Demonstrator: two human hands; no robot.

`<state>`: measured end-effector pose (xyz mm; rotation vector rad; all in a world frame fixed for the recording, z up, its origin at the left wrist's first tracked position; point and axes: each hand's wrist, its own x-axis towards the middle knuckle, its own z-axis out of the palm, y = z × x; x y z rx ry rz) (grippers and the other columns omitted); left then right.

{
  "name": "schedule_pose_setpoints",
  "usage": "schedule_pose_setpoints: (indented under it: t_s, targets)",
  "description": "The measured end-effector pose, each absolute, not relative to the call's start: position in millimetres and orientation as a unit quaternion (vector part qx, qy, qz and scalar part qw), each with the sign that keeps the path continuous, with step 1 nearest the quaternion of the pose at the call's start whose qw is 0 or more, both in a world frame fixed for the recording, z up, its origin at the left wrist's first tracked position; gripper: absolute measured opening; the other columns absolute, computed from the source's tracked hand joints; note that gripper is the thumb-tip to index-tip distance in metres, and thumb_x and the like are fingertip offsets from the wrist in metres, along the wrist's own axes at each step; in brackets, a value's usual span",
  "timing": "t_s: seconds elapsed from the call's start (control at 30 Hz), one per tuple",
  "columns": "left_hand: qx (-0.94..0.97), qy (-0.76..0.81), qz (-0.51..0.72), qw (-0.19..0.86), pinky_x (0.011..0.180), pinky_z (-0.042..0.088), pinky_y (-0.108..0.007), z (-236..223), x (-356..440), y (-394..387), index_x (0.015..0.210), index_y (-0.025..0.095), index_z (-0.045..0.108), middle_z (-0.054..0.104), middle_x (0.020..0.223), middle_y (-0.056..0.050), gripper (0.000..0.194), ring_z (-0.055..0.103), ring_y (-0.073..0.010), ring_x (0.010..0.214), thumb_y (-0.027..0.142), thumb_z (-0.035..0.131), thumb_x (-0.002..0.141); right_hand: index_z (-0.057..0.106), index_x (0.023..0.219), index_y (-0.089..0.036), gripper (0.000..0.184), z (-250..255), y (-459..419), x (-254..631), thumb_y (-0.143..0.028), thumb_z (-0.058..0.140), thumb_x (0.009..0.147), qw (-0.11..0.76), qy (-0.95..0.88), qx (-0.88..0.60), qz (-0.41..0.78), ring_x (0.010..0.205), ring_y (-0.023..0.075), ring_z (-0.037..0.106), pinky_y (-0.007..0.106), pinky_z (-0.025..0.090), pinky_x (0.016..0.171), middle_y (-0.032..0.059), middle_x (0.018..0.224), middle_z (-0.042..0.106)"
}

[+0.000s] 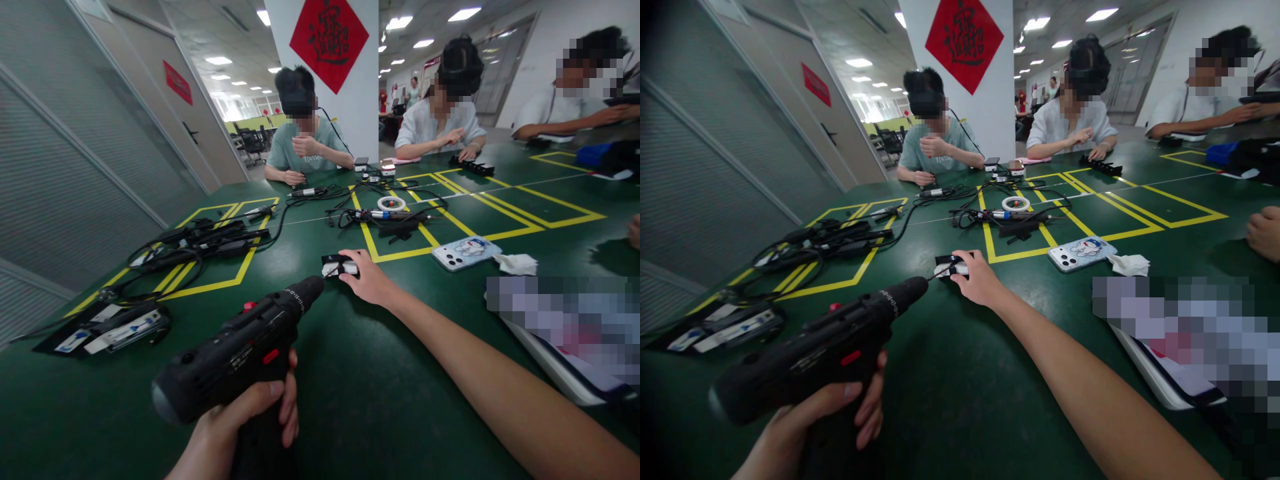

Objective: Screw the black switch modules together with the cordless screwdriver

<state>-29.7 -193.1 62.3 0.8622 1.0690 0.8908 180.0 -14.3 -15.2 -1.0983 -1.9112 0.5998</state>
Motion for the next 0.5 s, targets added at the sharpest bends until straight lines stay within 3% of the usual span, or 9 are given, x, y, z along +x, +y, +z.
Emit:
schedule_pose_setpoints:
  t_s: [0.5]
  targets:
    - [0.388,0.466,0.392,0.692,0.057,0.042,-0.037,61.9,-31.7,-193.1,0.105,0.017,0.046,0.054,0.06,0.0,0.023,0.054,-0.0195,0.05,0.025,0.046,0.083,0.046,0.127,-0.025,0.049,-16.2,-13.1,179.8,-0.022,0.06,0.08,0.416,-0.76,-0.438,0.241,0.109,0.0189,0.051,0.038,0.038,0.1,0.008,0.118,0.045]
